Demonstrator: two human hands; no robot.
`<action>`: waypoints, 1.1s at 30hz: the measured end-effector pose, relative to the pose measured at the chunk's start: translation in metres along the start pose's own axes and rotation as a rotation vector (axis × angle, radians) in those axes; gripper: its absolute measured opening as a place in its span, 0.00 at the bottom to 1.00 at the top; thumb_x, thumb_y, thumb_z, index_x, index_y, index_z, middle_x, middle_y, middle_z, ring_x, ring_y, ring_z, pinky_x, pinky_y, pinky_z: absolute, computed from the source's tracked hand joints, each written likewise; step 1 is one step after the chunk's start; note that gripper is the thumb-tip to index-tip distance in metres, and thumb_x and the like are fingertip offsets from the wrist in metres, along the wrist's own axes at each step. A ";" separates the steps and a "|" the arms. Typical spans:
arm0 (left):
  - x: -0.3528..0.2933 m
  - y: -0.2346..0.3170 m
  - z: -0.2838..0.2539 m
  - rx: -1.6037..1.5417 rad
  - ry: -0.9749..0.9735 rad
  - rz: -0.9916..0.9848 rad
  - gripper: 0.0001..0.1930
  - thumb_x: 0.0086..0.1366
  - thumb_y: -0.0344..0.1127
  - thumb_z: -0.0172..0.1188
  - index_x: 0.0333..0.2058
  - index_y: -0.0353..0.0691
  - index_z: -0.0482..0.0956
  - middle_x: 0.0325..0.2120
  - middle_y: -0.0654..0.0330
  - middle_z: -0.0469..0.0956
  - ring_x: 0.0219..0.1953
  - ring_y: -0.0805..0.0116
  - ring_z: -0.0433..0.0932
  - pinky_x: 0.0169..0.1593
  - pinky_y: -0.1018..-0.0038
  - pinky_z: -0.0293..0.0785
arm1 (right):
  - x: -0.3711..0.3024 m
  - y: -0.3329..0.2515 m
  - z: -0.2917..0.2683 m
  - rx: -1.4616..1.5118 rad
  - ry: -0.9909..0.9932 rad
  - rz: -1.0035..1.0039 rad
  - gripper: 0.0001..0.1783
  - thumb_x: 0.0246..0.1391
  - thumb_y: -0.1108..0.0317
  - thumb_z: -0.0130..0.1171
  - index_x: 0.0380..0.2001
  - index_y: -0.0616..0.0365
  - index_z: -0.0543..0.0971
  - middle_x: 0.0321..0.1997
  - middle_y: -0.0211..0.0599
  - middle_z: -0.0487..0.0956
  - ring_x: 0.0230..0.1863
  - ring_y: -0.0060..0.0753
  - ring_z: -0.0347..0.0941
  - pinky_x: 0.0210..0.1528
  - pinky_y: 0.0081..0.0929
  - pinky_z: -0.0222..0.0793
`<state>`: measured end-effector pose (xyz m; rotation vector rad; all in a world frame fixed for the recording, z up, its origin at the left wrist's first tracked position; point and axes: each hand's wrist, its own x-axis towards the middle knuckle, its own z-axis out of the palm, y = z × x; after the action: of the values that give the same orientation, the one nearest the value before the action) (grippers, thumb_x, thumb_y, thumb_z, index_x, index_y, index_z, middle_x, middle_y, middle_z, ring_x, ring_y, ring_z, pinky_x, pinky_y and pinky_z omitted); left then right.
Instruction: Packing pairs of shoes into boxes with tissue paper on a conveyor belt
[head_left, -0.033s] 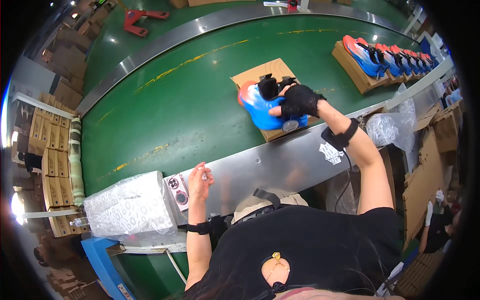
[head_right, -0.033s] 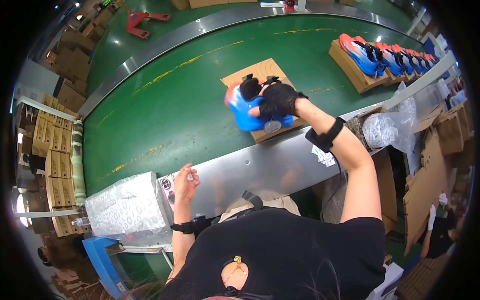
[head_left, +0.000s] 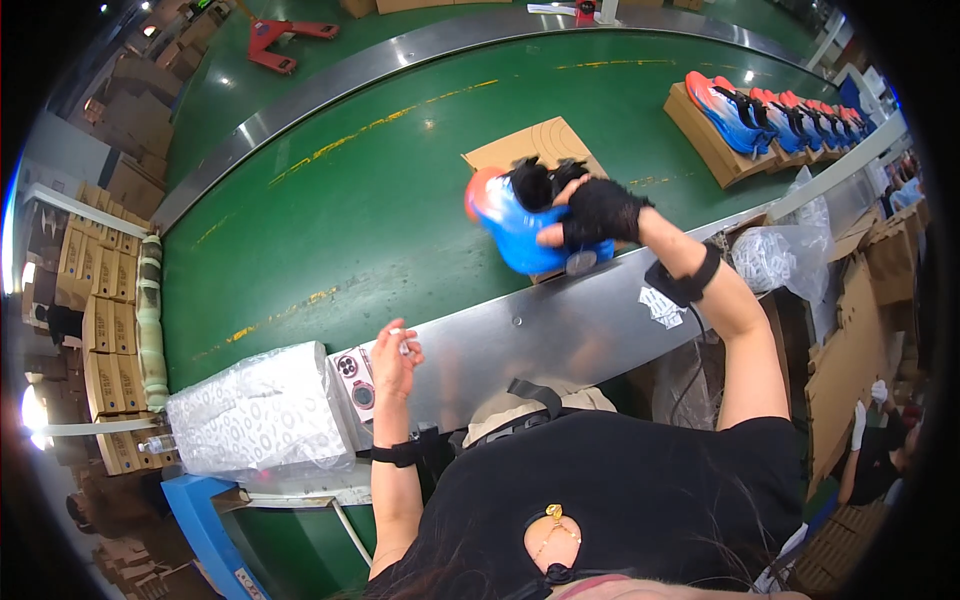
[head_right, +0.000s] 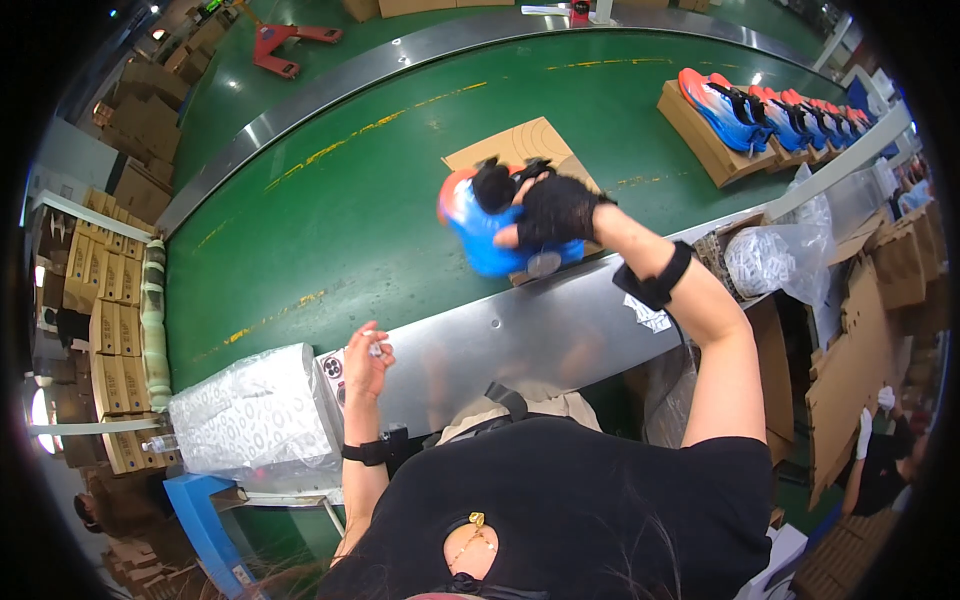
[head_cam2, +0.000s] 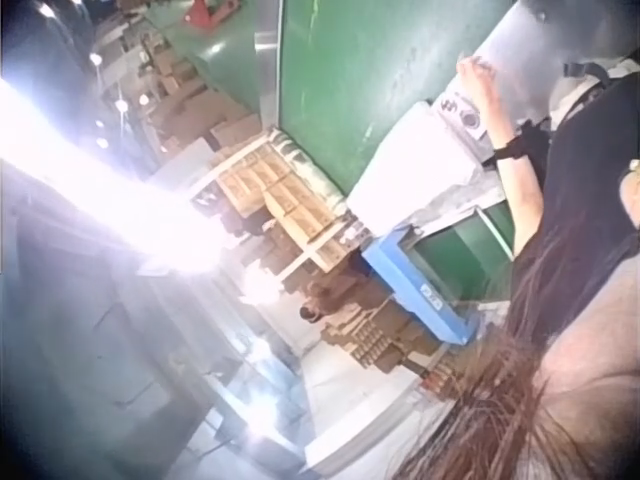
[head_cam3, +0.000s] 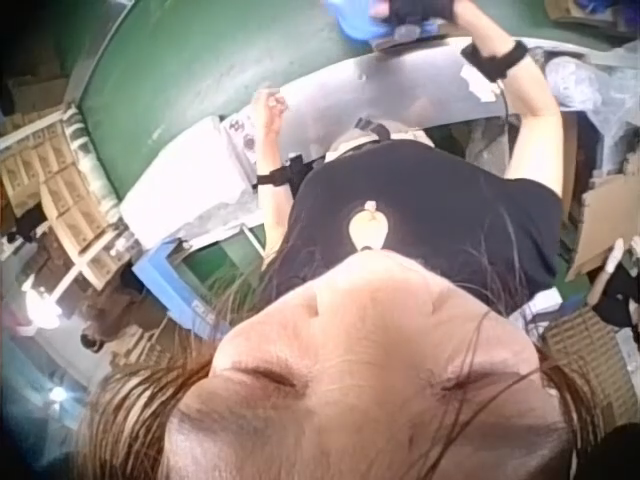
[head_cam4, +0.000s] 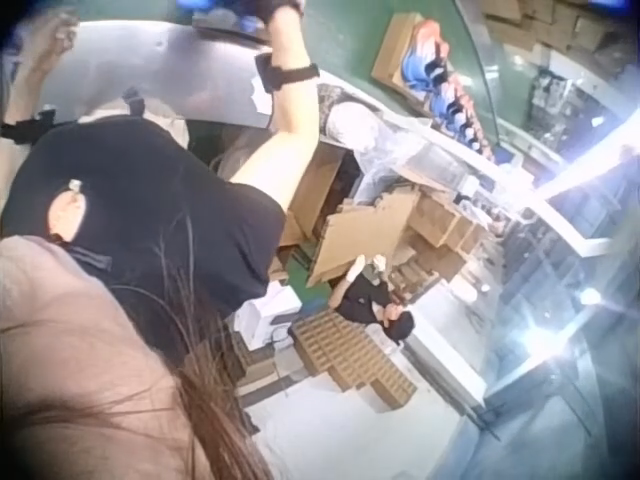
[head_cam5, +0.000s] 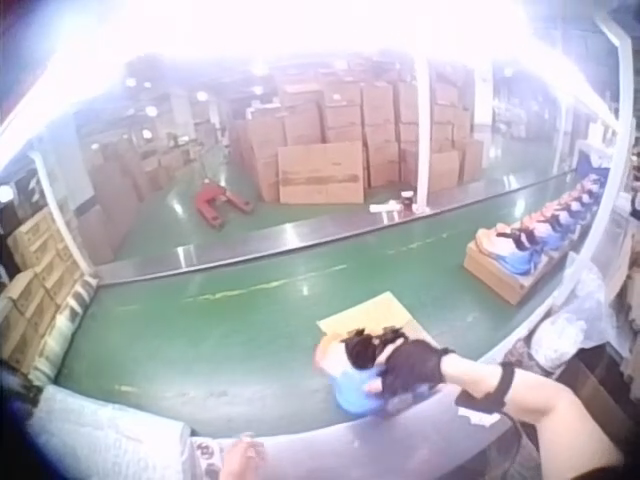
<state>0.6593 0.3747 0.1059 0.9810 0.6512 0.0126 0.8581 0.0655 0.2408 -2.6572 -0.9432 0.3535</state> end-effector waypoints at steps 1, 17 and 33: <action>0.002 0.012 0.003 0.003 0.005 0.106 0.13 0.58 0.29 0.45 0.42 0.33 0.66 0.29 0.56 0.72 0.22 0.72 0.68 0.24 0.76 0.68 | -0.010 -0.022 0.001 -0.068 -0.081 -0.053 0.26 0.34 0.42 0.56 0.23 0.56 0.77 0.27 0.45 0.76 0.35 0.43 0.72 0.39 0.36 0.67; 0.086 -0.088 0.021 1.171 -0.169 0.919 0.16 0.45 0.22 0.44 0.35 0.36 0.74 0.24 0.52 0.76 0.29 0.54 0.74 0.39 0.65 0.68 | -0.019 -0.007 0.177 -0.155 0.205 0.003 0.22 0.37 0.64 0.54 0.40 0.55 0.72 0.47 0.46 0.70 0.51 0.43 0.63 0.48 0.49 0.57; 0.092 -0.044 0.142 1.335 -0.059 0.807 0.17 0.55 0.27 0.47 0.46 0.36 0.67 0.49 0.45 0.63 0.50 0.49 0.64 0.50 0.61 0.62 | -0.050 0.095 0.122 1.508 1.092 0.335 0.18 0.43 0.72 0.54 0.41 0.56 0.67 0.35 0.31 0.71 0.36 0.26 0.69 0.37 0.25 0.68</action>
<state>0.7954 0.2680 0.0799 2.4751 0.0820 0.2885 0.8345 -0.0130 0.1008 -1.1687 0.1920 -0.2711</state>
